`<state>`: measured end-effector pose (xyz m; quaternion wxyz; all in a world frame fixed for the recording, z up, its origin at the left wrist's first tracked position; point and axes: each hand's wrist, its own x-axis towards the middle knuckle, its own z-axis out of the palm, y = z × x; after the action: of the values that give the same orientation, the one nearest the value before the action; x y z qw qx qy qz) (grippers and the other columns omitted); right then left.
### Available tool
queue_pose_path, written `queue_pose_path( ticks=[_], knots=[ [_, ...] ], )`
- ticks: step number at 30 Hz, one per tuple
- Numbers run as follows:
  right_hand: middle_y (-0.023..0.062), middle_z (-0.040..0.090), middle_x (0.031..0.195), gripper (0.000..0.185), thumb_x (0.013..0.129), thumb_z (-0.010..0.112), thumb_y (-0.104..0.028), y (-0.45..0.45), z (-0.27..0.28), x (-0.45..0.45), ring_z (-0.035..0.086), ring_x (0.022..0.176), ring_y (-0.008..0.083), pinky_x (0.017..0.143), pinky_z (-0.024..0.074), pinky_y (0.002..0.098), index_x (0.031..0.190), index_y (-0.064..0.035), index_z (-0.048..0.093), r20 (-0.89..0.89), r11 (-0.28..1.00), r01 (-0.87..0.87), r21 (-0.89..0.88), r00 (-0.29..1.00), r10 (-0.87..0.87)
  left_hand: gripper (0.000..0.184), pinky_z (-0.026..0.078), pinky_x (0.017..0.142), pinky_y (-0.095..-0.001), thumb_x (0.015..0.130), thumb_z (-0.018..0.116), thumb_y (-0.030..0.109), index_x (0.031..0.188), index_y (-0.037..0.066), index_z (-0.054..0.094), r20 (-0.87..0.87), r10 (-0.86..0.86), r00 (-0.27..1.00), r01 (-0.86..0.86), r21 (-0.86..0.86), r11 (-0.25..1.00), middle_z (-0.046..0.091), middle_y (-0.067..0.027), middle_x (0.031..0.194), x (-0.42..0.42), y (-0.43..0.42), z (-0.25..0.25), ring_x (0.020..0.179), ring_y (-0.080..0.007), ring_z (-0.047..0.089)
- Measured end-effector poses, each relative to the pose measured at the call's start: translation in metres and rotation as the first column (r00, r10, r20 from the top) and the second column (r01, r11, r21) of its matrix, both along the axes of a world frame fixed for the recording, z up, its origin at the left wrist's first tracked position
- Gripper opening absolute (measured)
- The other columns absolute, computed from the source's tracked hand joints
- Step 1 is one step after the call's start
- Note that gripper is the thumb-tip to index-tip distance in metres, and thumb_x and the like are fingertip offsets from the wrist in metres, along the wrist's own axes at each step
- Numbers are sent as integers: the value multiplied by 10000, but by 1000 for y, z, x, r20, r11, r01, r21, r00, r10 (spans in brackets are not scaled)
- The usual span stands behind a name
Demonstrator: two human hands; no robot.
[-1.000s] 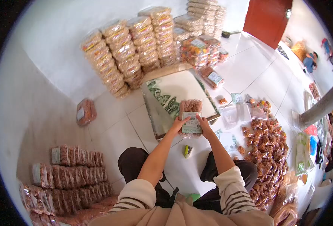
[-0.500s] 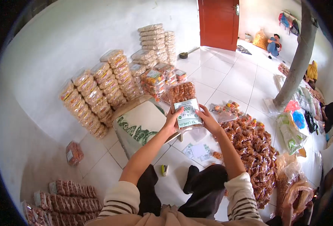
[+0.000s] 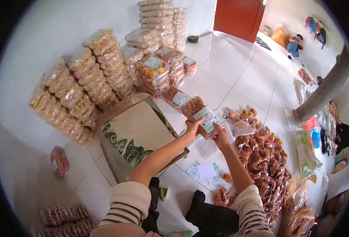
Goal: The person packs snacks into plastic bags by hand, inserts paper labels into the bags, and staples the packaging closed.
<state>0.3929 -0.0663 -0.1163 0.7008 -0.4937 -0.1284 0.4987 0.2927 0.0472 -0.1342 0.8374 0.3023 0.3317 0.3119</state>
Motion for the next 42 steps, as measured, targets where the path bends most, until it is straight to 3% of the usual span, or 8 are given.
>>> queue_pose_path(
  ticks=[13, 17, 21, 24, 29, 34, 39, 42],
  knots=[
    [115, 462, 1115, 575, 733, 667, -290, 221, -76, 37, 457, 1048, 226, 863, 375, 401, 1145, -43, 351, 69, 998, 51, -47, 996, -47, 408, 460, 627, -248, 711, 710, 278, 1011, 90, 507, -24, 246, 969, -244, 67, 968, 547, -18, 945, 28, 188, -82, 800, -114, 530],
    [125, 299, 1251, 740, 749, 615, -404, 260, -116, 46, 299, 1164, 324, 916, 261, 498, 1272, -122, 175, 162, 965, -34, -259, 984, 79, 987, 343, 930, -384, 625, 744, 327, 1328, 52, 109, -645, 81, 760, 10, 136, 991, 392, -188, 1221, 37, 253, -155, 1114, -243, 397],
    [64, -56, 1443, 953, 759, 532, -554, 269, -130, 43, 42, 1247, 501, 937, 48, 669, 1318, -323, -203, -64, 927, -199, -318, 980, 188, 506, 407, 835, -347, 680, 655, 189, 1124, 72, 444, -206, 309, 928, -307, 43, 951, 512, -70, 1078, 37, 242, -141, 981, -213, 497],
    [68, -48, 1443, 918, 774, 501, -562, 267, -119, 37, 57, 1242, 508, 928, 63, 681, 1333, -296, -177, -34, 934, -193, -301, 981, 192, 705, 359, 910, -377, 661, 672, 196, 1245, 42, 308, -173, 136, 976, -154, -92, 984, 423, -109, 1206, 31, 247, -142, 1077, -250, 440],
    [98, 133, 1408, 781, 793, 470, -551, 239, -120, 31, 236, 1219, 402, 933, 201, 607, 1366, -180, 92, 116, 915, 46, -402, 993, 1, 978, 215, 1003, -417, 627, 696, 261, 1339, -5, 80, -476, 550, 686, -120, 672, 731, 249, -241, 1318, 13, 204, -79, 1213, -348, 260],
    [118, 599, 845, 211, 850, 483, -160, 191, -93, -3, 587, 668, 159, 635, 459, 276, 928, 12, 577, 674, 963, 206, -172, 738, -37, 617, 338, 875, -357, 699, 656, 187, 1187, 9, 322, -369, 636, 678, -37, 847, 531, 399, -142, 1055, 2, 147, -39, 978, -223, 405],
    [95, 616, 719, 145, 825, 502, -129, 134, -29, -17, 608, 692, 173, 626, 470, 315, 896, -31, 584, 737, 901, -254, -351, 519, 433, 357, 406, 766, -278, 763, 580, 93, 1067, 19, 408, -169, 426, 889, -18, 916, 400, 468, -90, 915, -23, 100, -11, 850, -158, 477],
    [162, 606, 769, 106, 793, 525, -104, 92, 5, -22, 599, 749, 314, 666, 471, 360, 866, -58, 585, 931, 874, -409, -262, 132, 341, 337, 426, 748, -280, 780, 580, 118, 1068, 41, 422, -113, 113, 987, 40, 857, 514, 508, -78, 909, -48, 65, 21, 828, -152, 513]
  ],
)
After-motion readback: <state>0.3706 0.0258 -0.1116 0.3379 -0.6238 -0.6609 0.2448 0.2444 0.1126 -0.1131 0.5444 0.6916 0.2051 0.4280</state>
